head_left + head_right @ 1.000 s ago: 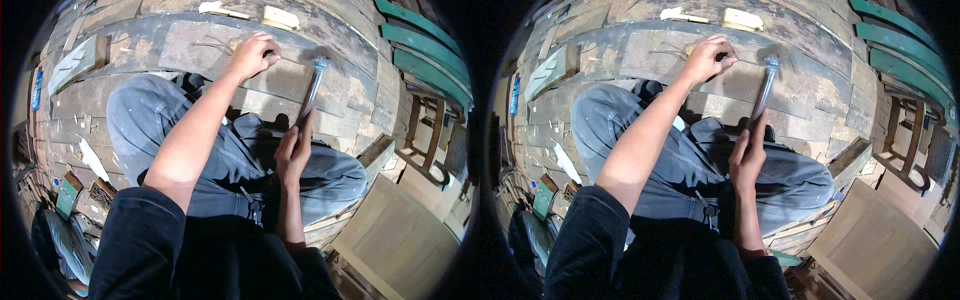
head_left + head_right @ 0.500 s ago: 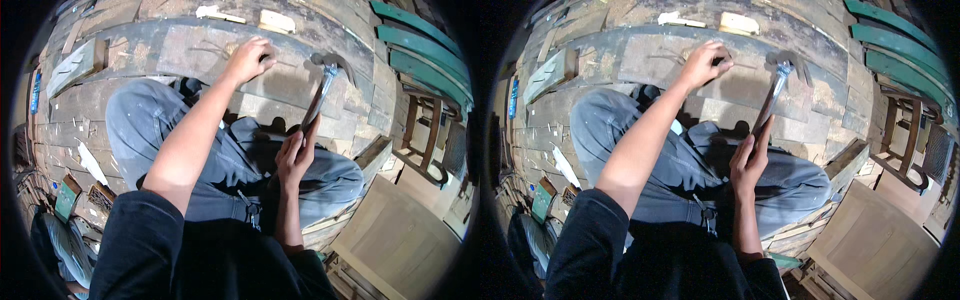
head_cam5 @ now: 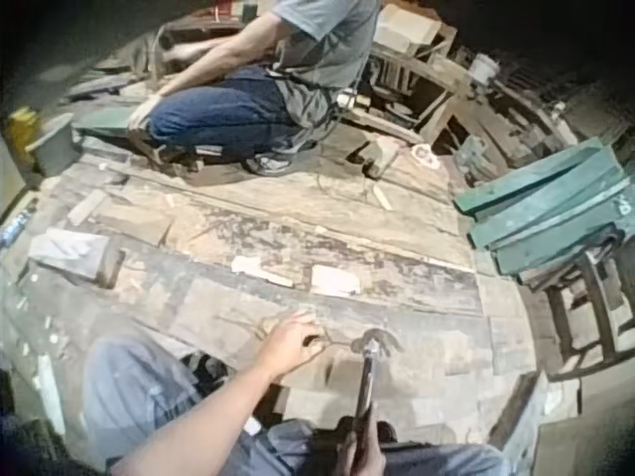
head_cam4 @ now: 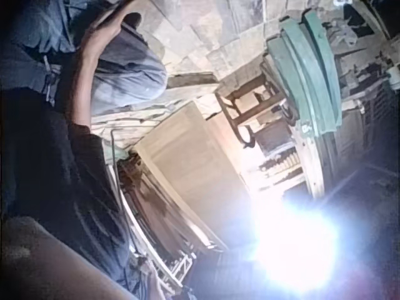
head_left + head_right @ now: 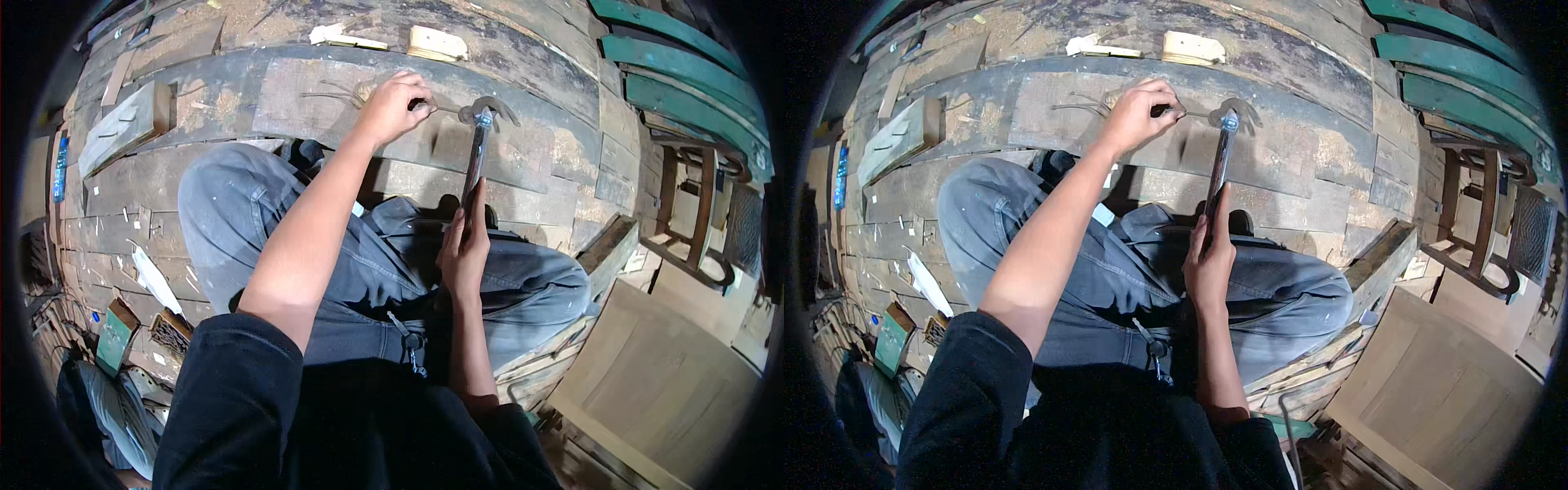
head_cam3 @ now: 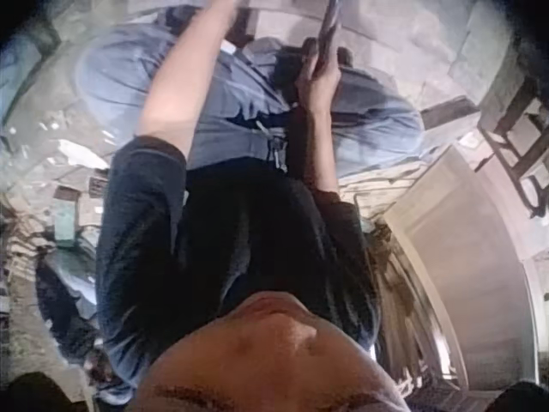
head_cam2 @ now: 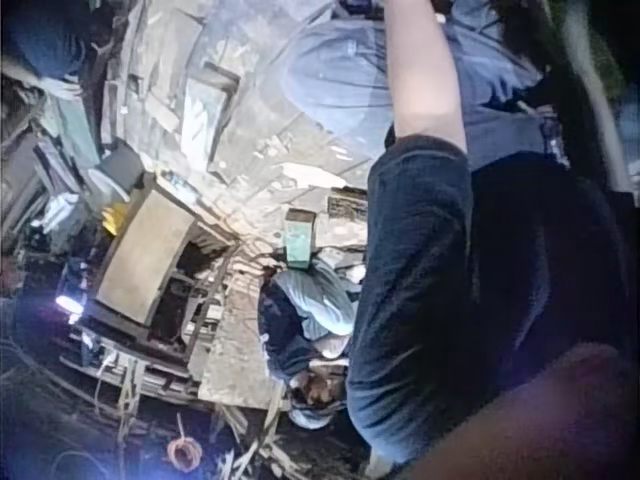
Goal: The person is hammering nails into wood pieces and prying nails out to join or adjust planks in a workshop environment.
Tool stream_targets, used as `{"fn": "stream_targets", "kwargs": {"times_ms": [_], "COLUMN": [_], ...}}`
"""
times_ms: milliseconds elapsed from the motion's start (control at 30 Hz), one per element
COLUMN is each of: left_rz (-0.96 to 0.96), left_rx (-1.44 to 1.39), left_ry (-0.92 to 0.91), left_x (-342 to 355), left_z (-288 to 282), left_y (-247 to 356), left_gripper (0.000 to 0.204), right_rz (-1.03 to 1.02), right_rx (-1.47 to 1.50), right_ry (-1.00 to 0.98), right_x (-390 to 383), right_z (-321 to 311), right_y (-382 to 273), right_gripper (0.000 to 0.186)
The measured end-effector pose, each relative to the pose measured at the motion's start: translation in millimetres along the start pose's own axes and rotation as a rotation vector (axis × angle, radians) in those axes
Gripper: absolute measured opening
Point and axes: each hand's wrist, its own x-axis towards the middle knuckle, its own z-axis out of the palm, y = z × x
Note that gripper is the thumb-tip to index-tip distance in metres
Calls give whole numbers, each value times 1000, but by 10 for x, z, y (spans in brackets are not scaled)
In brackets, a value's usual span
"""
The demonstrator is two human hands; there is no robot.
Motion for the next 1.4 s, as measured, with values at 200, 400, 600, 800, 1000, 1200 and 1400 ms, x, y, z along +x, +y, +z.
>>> {"fn": "stream_targets", "kwargs": {"times_ms": [200, 400, 600, 800, 1000, 1200, 1400], "left_rz": [-22, -26, -31, -69, -50, -116, -56], "left_rx": [-130, -62, -135, -148, -163, -170, -127], "left_ry": [49, 73, 78, 90, 42, 11, 63], "left_x": [-78, -107, -56, -84, -98, -37, -115], "left_z": [-132, -94, -74, -84, -66, -127, -77], "left_y": [42, 2, 3, -3, -11, 70, -10], "left_gripper": [22, 18, 12, 14, 13, 16, 15], "right_rz": [-22, -143, -95, -190, -89, 99, -235], "right_rx": [-111, -61, 140, -140, -175, 130, -205], "right_ry": [18, 35, 31, -29, -33, 14, 32], "right_x": [-15, 1, -54, -28, -37, -63, -25], "right_z": [-9, 7, -64, -18, -17, -116, -19], "right_y": [-64, 60, -226, -99, -216, -240, -114], "right_gripper": [56, 56, 64, 63, 64, 60, 60]}}
